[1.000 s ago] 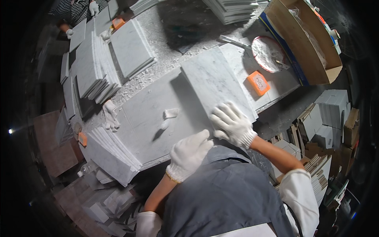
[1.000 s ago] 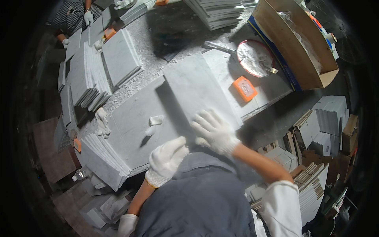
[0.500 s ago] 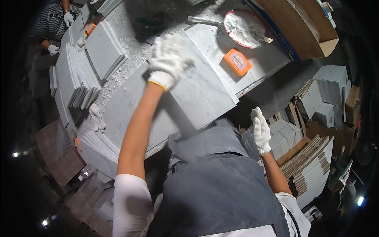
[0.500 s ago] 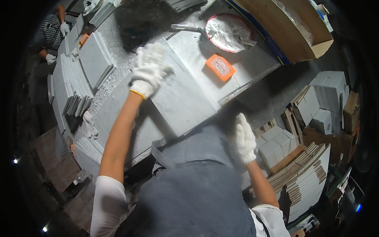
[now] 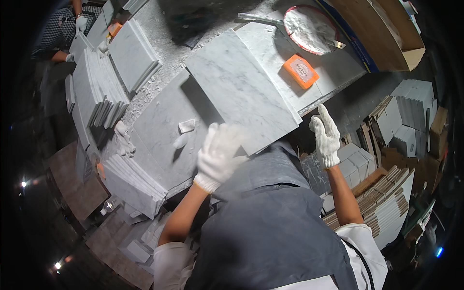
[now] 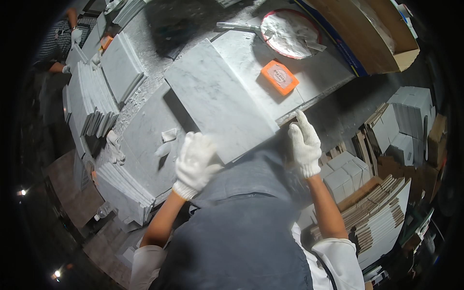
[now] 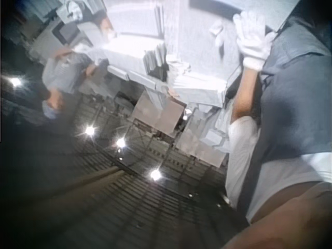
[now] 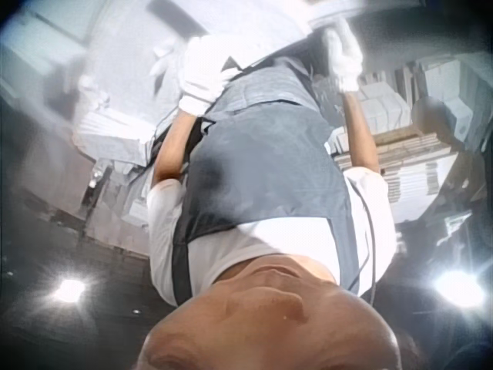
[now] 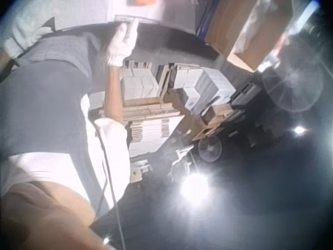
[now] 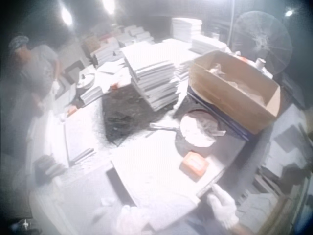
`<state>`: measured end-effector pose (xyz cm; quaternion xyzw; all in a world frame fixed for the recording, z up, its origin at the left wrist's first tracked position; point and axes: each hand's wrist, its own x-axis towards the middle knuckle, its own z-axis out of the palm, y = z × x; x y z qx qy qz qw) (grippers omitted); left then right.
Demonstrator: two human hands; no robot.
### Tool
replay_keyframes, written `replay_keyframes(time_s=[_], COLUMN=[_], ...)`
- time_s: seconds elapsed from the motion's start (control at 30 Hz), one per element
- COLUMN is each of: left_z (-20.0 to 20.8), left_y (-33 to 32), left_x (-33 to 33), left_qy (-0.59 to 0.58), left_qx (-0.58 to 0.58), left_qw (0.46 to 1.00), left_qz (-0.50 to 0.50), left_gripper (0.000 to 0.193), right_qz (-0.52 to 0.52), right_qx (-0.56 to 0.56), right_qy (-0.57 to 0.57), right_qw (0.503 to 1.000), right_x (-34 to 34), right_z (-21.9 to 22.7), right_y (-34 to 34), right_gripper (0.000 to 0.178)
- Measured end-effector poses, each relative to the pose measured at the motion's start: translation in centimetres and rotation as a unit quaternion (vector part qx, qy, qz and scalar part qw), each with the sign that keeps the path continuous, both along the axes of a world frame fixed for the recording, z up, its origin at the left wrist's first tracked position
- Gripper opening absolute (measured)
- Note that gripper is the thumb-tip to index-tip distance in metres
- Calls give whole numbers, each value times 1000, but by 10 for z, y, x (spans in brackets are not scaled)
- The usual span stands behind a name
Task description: The person scrapes the surface of a white rectangular tile with a metal scraper, then places it on a stack. The person repeats this process with multiple tiles.
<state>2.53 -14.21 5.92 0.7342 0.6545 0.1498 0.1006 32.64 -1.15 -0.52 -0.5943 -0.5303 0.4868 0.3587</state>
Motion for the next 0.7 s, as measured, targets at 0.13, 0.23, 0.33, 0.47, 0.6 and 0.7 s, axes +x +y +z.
replay_keyframes(time_s=[0.13, 0.23, 0.33, 0.47, 0.6, 0.7], left_z=[-7, -17, -32, -46, -57, -65], left_y=[-50, -84, -102, -112, -107, -94], left_x=[-7, -6, -12, -33, -56, -67], left_qy=[-23, -103, -198, -160, -121, -145], left_qx=[55, 1, -18, -10, 7, 22], left_qw=[987, 955, 859, 785, 798, 803], left_qz=[147, 278, 473, 599, 590, 577], left_gripper=[40, 34, 36, 69, 90, 92], right_qz=[-12, 12, 10, -73, -89, -81], right_qx=[-86, -37, 62, 29, 37, 87], right_qy=[170, 50, 93, -22, -105, -168], right_qw=[982, 998, 994, 997, 990, 979], right_x=[3, 8, 8, 7, 6, 8], right_z=[9, 19, 27, 41, 47, 45], right_y=[21, 43, 71, 95, 119, 144], right_gripper=[35, 38, 50, 56, 60, 64])
